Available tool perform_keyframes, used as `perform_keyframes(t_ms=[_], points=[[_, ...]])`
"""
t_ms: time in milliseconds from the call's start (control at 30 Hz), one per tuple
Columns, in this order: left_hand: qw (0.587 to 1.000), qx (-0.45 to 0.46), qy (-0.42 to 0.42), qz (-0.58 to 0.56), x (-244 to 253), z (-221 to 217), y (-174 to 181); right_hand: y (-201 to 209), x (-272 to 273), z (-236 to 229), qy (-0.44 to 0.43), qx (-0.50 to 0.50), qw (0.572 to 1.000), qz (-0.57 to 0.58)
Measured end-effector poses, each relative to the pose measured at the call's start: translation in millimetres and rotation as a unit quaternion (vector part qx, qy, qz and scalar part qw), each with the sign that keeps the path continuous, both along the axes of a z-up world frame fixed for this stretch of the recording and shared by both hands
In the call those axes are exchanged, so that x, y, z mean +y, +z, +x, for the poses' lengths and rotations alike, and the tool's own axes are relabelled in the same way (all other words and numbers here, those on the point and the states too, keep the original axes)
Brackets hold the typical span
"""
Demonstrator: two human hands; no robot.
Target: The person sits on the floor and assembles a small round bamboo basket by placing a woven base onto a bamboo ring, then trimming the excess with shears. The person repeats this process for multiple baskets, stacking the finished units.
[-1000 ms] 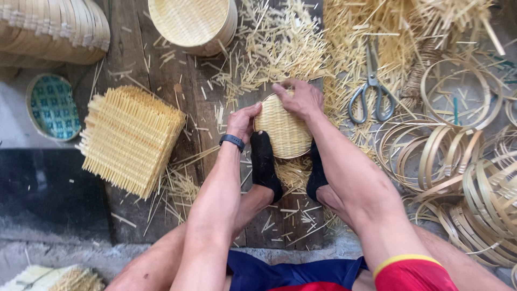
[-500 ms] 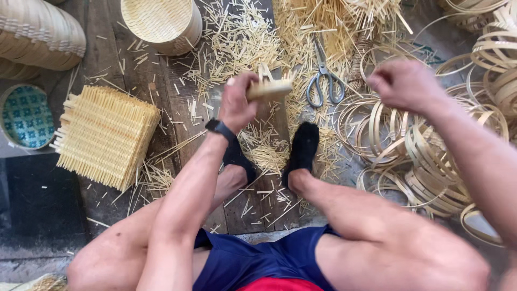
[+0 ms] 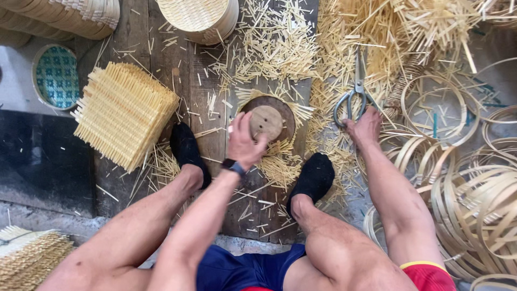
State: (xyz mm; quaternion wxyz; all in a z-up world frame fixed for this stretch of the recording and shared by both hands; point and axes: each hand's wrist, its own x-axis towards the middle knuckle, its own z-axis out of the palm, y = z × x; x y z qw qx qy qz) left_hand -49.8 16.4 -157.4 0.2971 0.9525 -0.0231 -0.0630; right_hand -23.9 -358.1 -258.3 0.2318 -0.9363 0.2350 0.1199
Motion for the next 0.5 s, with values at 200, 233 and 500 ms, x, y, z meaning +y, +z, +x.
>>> perform_keyframes(t_ms=[200, 233, 500], points=[[0.998, -0.026, 0.045, -0.032, -45, 23, -5, 22, 3, 25, -0.068, 0.191, 0.945, 0.256], [0.998, -0.034, 0.021, -0.040, -40, 21, -7, 29, 4, 20, -0.081, 0.187, 0.923, 0.326], [0.980, -0.052, -0.189, -0.019, -32, 37, -19, 100, 32, -33, 0.031, 0.179, 0.976, 0.120]])
